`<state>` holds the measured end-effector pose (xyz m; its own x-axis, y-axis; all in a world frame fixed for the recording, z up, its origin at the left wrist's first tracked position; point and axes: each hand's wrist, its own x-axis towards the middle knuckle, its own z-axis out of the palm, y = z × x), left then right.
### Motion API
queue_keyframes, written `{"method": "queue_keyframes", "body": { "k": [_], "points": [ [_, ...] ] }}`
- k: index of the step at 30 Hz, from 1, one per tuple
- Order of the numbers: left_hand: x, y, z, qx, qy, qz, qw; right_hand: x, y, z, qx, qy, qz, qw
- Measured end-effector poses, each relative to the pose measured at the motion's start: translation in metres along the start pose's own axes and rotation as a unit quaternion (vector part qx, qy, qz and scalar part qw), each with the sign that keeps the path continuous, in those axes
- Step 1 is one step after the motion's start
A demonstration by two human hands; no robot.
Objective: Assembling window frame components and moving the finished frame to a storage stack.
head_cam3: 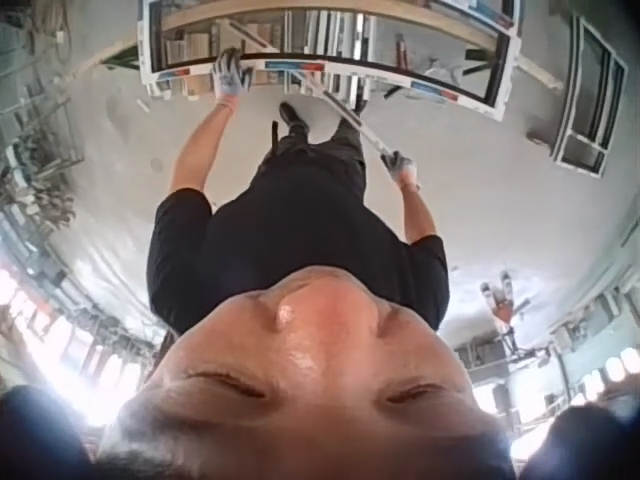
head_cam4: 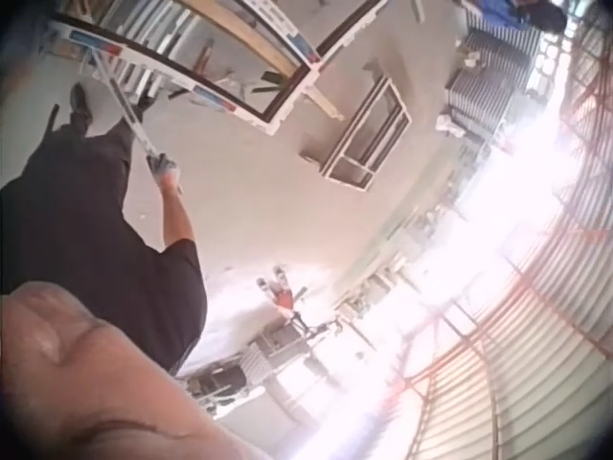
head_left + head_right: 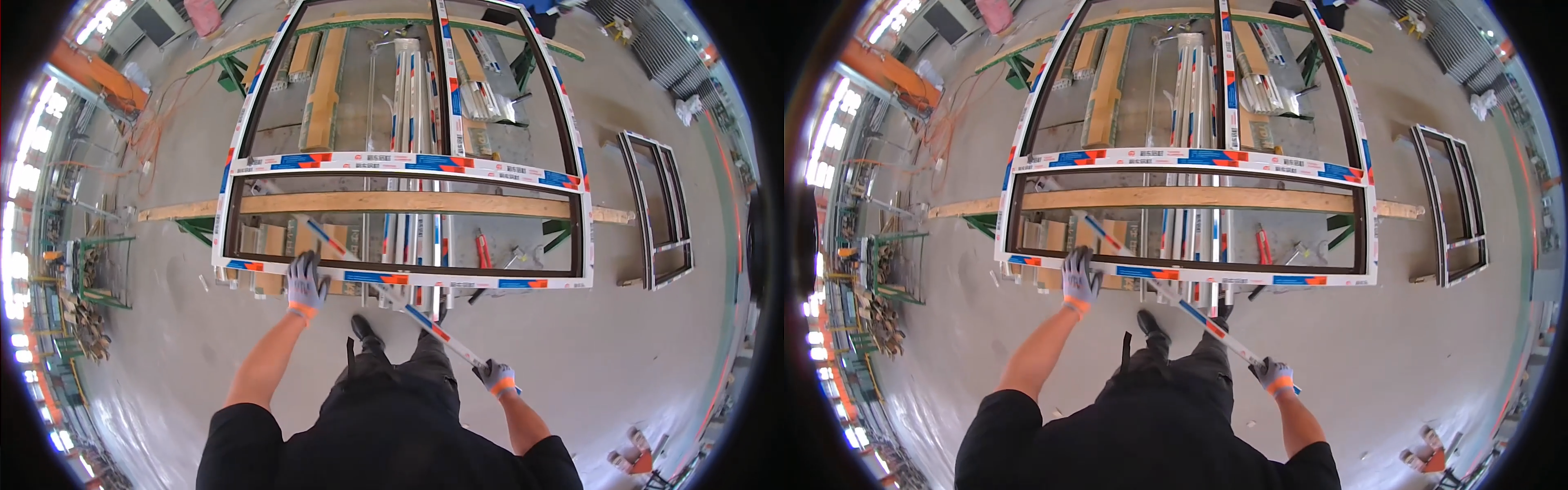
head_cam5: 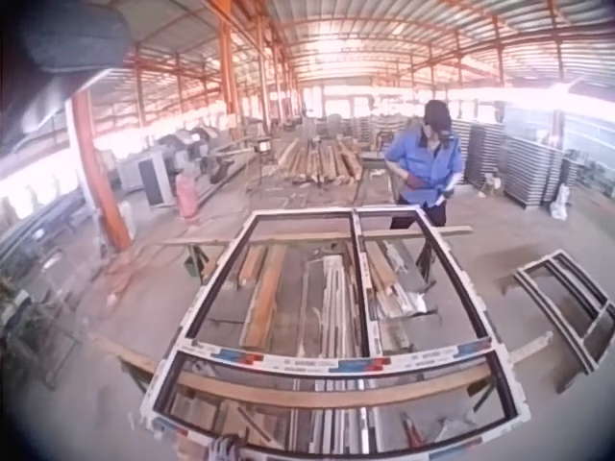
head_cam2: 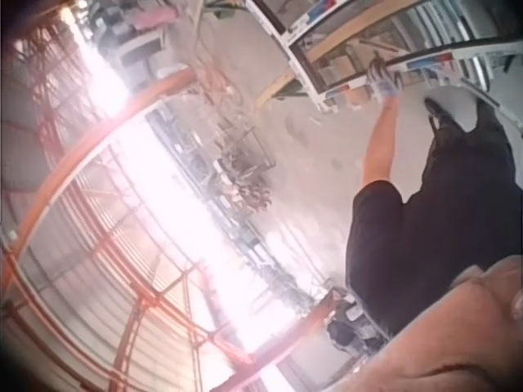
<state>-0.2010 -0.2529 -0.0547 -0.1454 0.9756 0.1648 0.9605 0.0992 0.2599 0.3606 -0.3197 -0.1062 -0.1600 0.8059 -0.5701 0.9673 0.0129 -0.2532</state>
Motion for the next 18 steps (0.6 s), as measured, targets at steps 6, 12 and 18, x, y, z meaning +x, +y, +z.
{"method": "queue_keyframes", "body": {
  "k": [6,12,18],
  "points": [
    [-0.036,0.157,0.030,0.007,-0.087,0.066,0.994,0.042,0.143,-0.145,-0.144,-0.090,-0.066,0.983],
    [-0.021,0.215,0.038,-0.029,-0.371,0.092,0.924,0.103,0.176,-0.287,-0.253,0.063,-0.246,0.933],
    [0.062,0.186,0.036,0.023,-0.041,0.168,0.985,0.178,0.155,-0.317,-0.230,0.330,-0.309,0.862]
  ]
}}
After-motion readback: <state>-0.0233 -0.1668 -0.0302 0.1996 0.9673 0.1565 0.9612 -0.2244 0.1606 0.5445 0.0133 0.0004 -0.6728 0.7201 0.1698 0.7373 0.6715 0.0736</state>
